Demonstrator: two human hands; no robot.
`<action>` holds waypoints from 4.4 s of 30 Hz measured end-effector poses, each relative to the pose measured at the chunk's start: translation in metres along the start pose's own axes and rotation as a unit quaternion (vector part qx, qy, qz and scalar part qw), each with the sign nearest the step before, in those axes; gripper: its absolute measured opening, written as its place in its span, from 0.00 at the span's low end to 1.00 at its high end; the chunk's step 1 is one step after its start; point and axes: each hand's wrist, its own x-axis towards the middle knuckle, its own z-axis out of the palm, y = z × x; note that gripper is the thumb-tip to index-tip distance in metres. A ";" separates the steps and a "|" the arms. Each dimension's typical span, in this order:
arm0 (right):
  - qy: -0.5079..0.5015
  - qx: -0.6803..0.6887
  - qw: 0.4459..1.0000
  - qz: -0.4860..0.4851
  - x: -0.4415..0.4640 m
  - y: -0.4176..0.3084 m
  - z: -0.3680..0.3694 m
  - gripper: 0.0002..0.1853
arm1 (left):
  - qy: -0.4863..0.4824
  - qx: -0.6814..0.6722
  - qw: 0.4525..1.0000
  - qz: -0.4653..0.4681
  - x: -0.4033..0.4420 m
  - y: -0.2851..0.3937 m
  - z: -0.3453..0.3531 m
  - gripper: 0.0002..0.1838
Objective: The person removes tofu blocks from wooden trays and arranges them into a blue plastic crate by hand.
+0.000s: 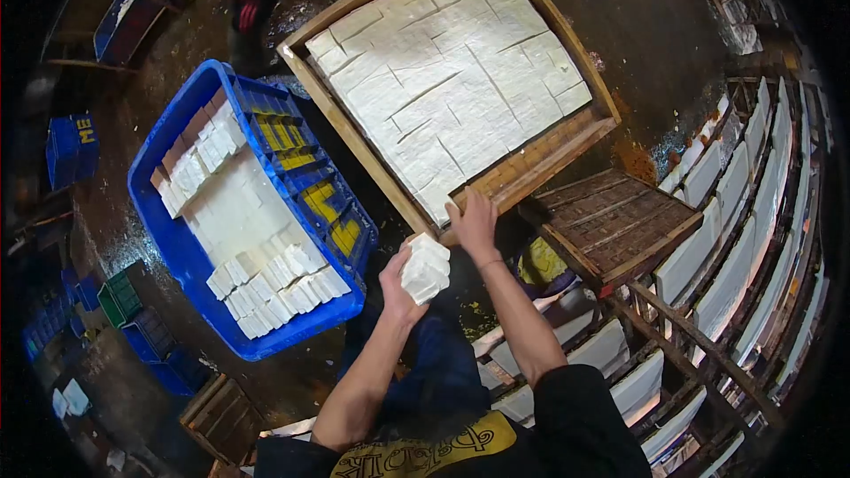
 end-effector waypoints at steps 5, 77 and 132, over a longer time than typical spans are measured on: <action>0.125 -0.168 0.976 -0.067 -0.020 0.005 0.070 0.26 | 0.019 -0.038 0.999 0.008 -0.027 0.019 0.003 0.24; -0.508 0.251 0.824 0.013 -0.043 -0.368 0.052 0.25 | 0.059 -0.031 0.983 0.171 -0.115 0.260 -0.020 0.47; 0.186 0.099 0.978 -0.013 0.211 0.128 -0.200 0.20 | 0.236 0.811 0.421 0.332 -0.035 0.208 -0.060 0.28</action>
